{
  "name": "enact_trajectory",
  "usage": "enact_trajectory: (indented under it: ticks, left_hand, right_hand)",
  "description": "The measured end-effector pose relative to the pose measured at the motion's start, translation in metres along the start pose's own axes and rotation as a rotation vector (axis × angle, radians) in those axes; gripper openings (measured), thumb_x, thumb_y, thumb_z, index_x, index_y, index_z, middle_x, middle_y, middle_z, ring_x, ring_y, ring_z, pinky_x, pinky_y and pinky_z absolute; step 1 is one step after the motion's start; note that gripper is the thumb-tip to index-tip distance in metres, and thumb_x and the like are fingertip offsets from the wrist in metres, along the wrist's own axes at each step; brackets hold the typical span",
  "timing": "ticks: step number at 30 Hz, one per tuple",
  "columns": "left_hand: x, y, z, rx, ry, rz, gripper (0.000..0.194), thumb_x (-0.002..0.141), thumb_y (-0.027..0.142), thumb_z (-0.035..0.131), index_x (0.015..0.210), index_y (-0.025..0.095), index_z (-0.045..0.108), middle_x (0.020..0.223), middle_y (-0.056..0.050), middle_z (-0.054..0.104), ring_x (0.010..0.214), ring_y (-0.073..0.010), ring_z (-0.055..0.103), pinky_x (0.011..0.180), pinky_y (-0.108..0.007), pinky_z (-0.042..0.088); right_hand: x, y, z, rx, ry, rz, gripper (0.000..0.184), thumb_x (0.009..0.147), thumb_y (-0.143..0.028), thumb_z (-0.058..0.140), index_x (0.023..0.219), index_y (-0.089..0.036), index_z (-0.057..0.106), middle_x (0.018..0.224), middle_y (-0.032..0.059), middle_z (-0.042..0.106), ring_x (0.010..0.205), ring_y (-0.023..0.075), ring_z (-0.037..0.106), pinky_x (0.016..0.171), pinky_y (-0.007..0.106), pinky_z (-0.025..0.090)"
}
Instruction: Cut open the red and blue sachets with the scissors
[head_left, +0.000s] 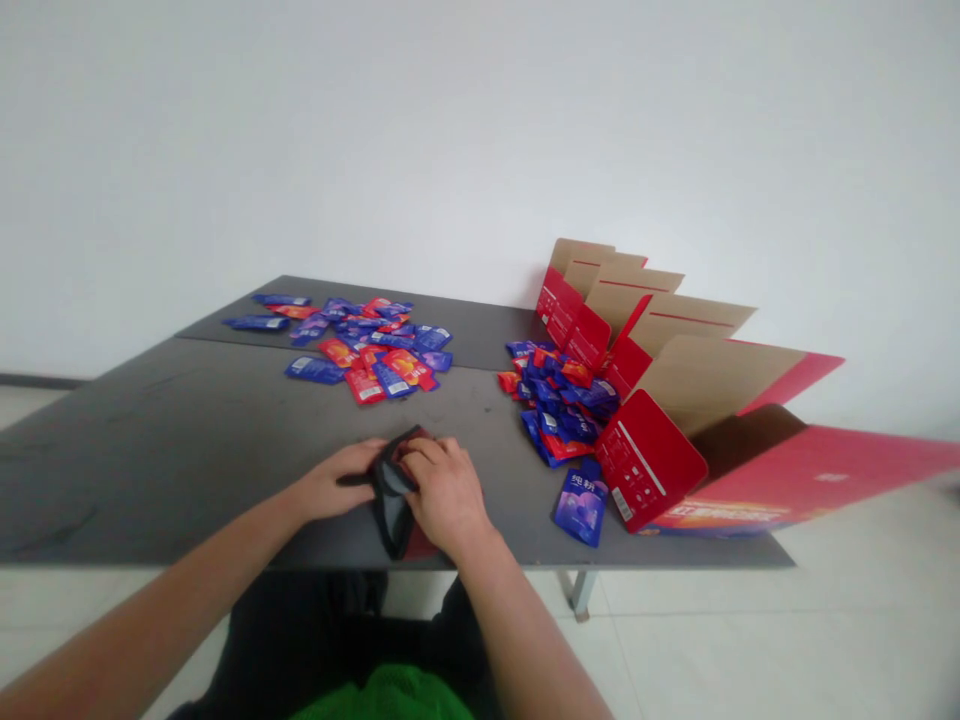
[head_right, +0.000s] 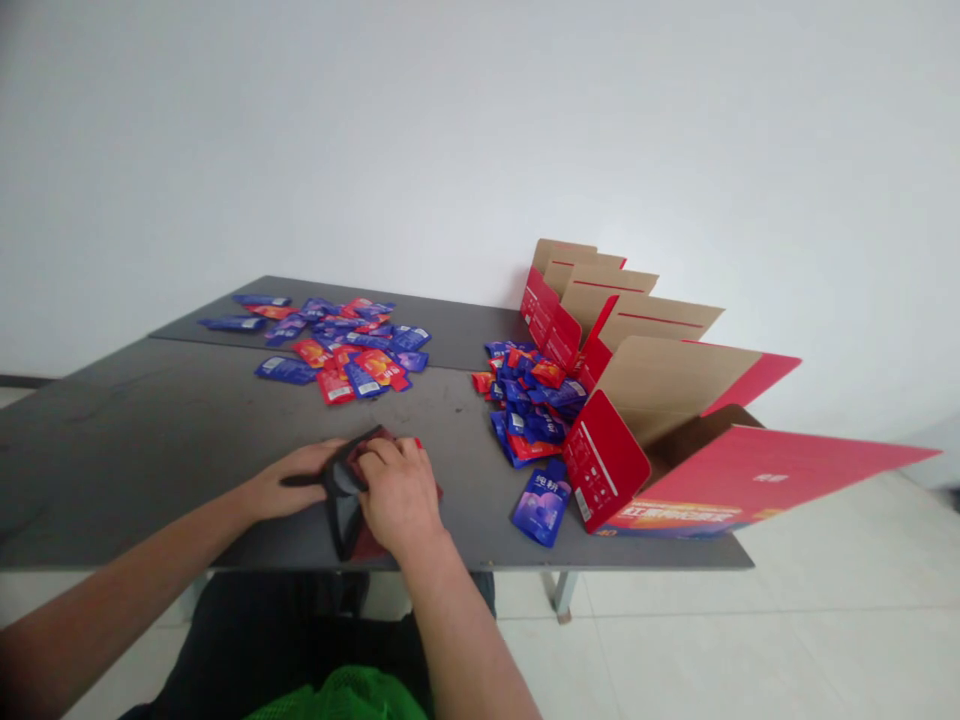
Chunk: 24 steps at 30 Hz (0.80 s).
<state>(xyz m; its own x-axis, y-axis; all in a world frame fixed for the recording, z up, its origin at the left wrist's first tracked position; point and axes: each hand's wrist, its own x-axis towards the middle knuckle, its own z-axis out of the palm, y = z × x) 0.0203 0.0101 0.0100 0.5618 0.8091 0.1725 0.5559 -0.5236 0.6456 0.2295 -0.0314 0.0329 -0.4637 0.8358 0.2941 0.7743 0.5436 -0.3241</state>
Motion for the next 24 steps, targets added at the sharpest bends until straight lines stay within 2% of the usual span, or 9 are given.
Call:
enact_trajectory:
  ticks: [2,5,7,10,12,13,15,19,24]
  left_hand:
    - [0.0,0.003,-0.001,0.023,-0.029,-0.011,0.019,0.091,0.036,0.062,0.092,0.024,0.077,0.109,-0.005,0.074,0.102,-0.0244,0.068,0.098,-0.036,0.053]
    - [-0.001,0.01,-0.002,0.04,-0.08,-0.001,0.026,0.094,0.034,0.056,0.076,0.022,0.071,0.098,-0.003,0.071,0.095,-0.021,0.068,0.091,-0.03,0.052]
    - [-0.003,0.012,-0.002,0.048,-0.074,0.01,0.027,0.095,0.033,0.055,0.074,0.021,0.068,0.092,-0.002,0.069,0.091,-0.0202,0.067,0.087,-0.029,0.052]
    - [-0.005,0.008,0.0,0.031,-0.021,0.022,0.022,0.094,0.034,0.057,0.083,0.023,0.071,0.1,-0.003,0.072,0.099,-0.0228,0.067,0.096,-0.033,0.052]
    - [-0.006,0.002,0.002,-0.018,0.018,0.037,0.021,0.093,0.035,0.057,0.098,0.023,0.073,0.113,-0.005,0.073,0.106,-0.0246,0.066,0.101,-0.036,0.052]
    - [-0.007,0.0,0.003,-0.041,0.041,0.039,0.022,0.092,0.035,0.058,0.103,0.022,0.073,0.117,-0.006,0.073,0.108,-0.025,0.066,0.102,-0.037,0.052]
    - [-0.007,-0.003,0.004,-0.047,0.062,0.013,0.021,0.092,0.033,0.059,0.101,0.022,0.074,0.116,-0.006,0.073,0.107,-0.0246,0.067,0.101,-0.037,0.053]
    - [-0.006,0.003,0.003,0.021,0.009,-0.006,0.031,0.096,0.033,0.057,0.07,0.022,0.069,0.096,-0.004,0.073,0.105,-0.0222,0.067,0.097,-0.032,0.052]
    - [-0.003,0.008,0.003,0.004,0.016,0.014,0.031,0.096,0.028,0.055,0.067,0.022,0.065,0.094,-0.003,0.072,0.105,-0.02,0.067,0.097,-0.03,0.051]
  right_hand:
    - [0.002,0.022,-0.003,-0.065,-0.028,0.133,0.019,0.096,-0.02,0.061,0.112,-0.025,0.069,0.129,0.0015,0.067,0.11,0.0212,0.054,0.096,0.032,0.042]
    - [0.001,0.049,-0.018,-0.188,-0.028,0.355,0.017,0.096,-0.018,0.058,0.105,-0.022,0.072,0.116,0.0063,0.07,0.103,0.0238,0.056,0.092,0.034,0.043]
    - [0.001,0.052,-0.029,-0.207,0.038,0.392,0.02,0.094,-0.018,0.06,0.109,-0.022,0.072,0.12,0.0079,0.07,0.106,0.0247,0.056,0.093,0.034,0.043]
    - [0.004,0.035,-0.033,-0.1,0.085,0.112,0.027,0.093,-0.021,0.063,0.119,-0.026,0.068,0.135,0.0043,0.065,0.118,0.0223,0.053,0.1,0.033,0.04]
    - [0.009,0.022,-0.025,-0.024,0.02,-0.139,0.026,0.094,-0.025,0.065,0.12,-0.03,0.067,0.139,-0.0002,0.063,0.122,0.0202,0.051,0.102,0.032,0.039]
    - [0.012,0.019,-0.02,-0.004,-0.018,-0.217,0.026,0.094,-0.026,0.066,0.12,-0.031,0.067,0.139,-0.0017,0.063,0.122,0.0195,0.051,0.101,0.031,0.039]
    - [0.022,0.023,-0.011,-0.003,-0.07,-0.241,0.028,0.094,-0.025,0.066,0.122,-0.031,0.066,0.139,-0.002,0.063,0.121,0.0187,0.051,0.101,0.031,0.039]
    - [0.046,0.052,-0.004,-0.097,-0.141,0.017,0.026,0.094,-0.022,0.064,0.12,-0.025,0.068,0.127,0.003,0.068,0.116,0.0184,0.055,0.102,0.03,0.038]
    - [0.05,0.061,-0.011,-0.153,-0.126,0.285,0.021,0.095,-0.028,0.06,0.11,-0.02,0.072,0.114,0.0092,0.07,0.103,0.0218,0.064,0.089,0.032,0.045]
